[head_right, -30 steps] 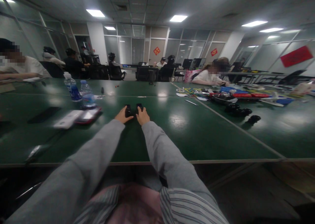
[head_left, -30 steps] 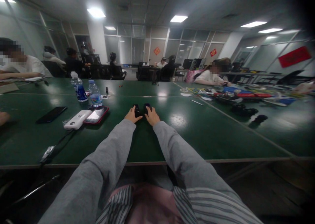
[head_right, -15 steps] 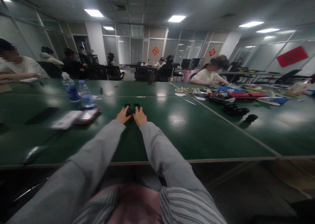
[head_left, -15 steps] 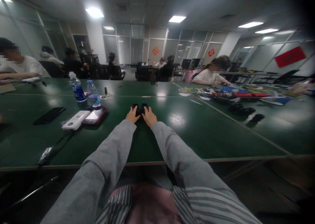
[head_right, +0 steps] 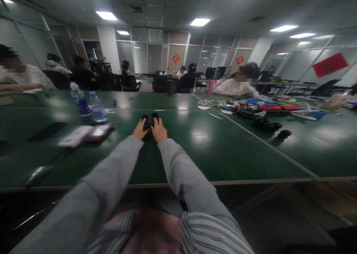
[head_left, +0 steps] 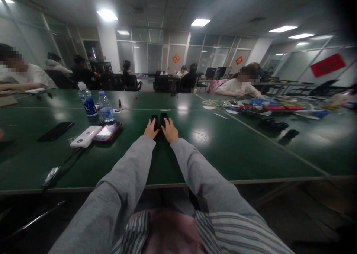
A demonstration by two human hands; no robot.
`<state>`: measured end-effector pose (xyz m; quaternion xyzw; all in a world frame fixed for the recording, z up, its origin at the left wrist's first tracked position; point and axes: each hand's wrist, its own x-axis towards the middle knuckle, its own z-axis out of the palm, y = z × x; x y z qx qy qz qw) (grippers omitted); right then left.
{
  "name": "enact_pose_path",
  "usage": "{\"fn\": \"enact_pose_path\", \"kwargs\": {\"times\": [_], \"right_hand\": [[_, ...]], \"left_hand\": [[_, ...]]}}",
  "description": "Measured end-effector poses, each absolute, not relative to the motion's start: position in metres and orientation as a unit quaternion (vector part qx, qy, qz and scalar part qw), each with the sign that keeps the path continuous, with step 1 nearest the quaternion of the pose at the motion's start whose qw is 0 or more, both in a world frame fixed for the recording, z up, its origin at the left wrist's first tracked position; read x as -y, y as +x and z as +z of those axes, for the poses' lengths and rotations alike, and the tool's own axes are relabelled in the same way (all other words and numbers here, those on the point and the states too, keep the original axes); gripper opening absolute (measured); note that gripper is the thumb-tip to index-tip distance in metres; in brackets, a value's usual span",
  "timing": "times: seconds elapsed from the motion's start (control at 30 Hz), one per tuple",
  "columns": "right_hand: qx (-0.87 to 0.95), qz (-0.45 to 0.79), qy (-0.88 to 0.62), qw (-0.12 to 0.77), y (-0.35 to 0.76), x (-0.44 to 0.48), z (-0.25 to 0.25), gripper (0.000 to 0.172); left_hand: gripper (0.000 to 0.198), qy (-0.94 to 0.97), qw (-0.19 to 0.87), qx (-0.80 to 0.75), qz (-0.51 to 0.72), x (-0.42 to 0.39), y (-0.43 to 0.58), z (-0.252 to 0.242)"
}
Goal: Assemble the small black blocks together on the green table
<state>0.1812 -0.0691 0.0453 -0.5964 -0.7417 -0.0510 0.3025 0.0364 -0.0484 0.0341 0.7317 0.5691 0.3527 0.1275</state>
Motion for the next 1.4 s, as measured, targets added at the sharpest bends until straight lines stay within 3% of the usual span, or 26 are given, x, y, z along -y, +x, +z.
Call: {"fn": "enact_pose_path", "kwargs": {"times": [0.13,0.27,0.5,0.67,0.9,1.2,1.4], "right_hand": [[0.693,-0.094,-0.592,0.402,0.192,0.07,0.055,0.056],[0.64,-0.058,-0.633,0.432,0.215,0.06,0.048,0.054],[0.625,-0.012,-0.67,0.401,0.233,0.043,0.027,0.048],[0.654,0.007,-0.671,0.351,0.231,0.041,0.023,0.045],[0.684,-0.083,-0.619,0.377,0.228,0.043,0.029,0.044],[0.789,-0.09,-0.543,0.273,0.216,0.054,0.028,0.042],[0.794,-0.089,-0.535,0.274,0.217,0.05,0.023,0.043]], "left_hand": [[0.076,0.695,0.063,-0.547,0.463,0.053,0.031,0.05],[0.075,0.642,0.048,-0.584,0.495,0.047,0.011,0.053],[0.078,0.698,0.118,-0.607,0.361,0.03,-0.02,0.024],[0.078,0.722,0.126,-0.583,0.35,0.031,-0.02,0.024],[0.087,0.735,0.076,-0.592,0.321,0.023,-0.019,0.023],[0.08,0.778,0.057,-0.545,0.307,0.025,-0.017,0.025],[0.072,0.789,0.066,-0.531,0.3,0.026,-0.011,0.027]]}}
